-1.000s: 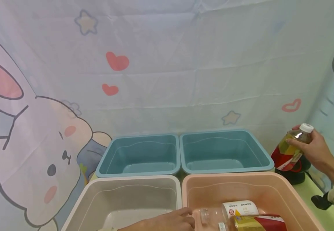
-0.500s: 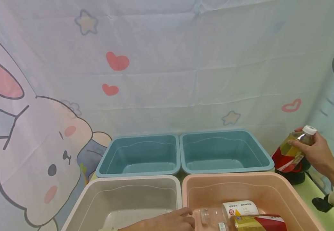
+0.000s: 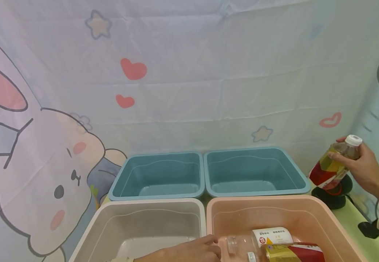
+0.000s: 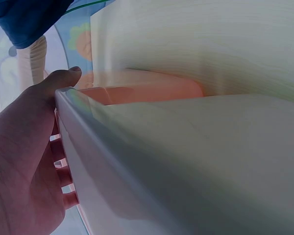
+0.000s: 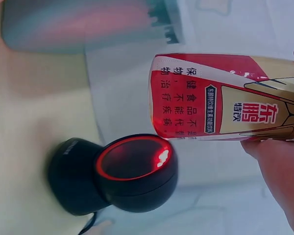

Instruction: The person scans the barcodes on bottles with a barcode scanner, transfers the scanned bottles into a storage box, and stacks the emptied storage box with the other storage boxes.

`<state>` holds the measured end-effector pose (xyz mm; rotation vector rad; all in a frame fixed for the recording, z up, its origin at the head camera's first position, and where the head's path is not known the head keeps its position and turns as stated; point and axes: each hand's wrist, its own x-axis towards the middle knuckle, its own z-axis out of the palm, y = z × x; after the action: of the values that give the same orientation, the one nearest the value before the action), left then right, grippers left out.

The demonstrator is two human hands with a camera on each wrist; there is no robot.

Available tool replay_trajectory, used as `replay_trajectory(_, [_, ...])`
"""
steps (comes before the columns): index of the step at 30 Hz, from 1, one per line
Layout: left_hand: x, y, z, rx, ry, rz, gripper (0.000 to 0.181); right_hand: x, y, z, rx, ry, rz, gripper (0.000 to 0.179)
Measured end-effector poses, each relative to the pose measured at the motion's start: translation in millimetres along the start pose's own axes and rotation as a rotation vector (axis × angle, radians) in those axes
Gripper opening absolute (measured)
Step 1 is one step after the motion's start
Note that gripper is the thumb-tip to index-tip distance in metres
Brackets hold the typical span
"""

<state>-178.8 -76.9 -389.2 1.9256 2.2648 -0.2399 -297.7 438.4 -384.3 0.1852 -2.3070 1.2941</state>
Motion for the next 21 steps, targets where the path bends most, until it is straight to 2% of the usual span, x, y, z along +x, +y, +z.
replay_trajectory(11, [-0.8, 1.3, -0.1, 0.004, -0.011, 0.003, 0.028, 12.1, -46.9, 3.8, -0.059, -0.02, -0.058, 0.053])
replay_trajectory(21, [-0.4, 2.7, -2.8, -0.007, -0.032, 0.001, 0.03, 17.3, -95.9, 30.9, -0.158, -0.118, -0.178, 0.067])
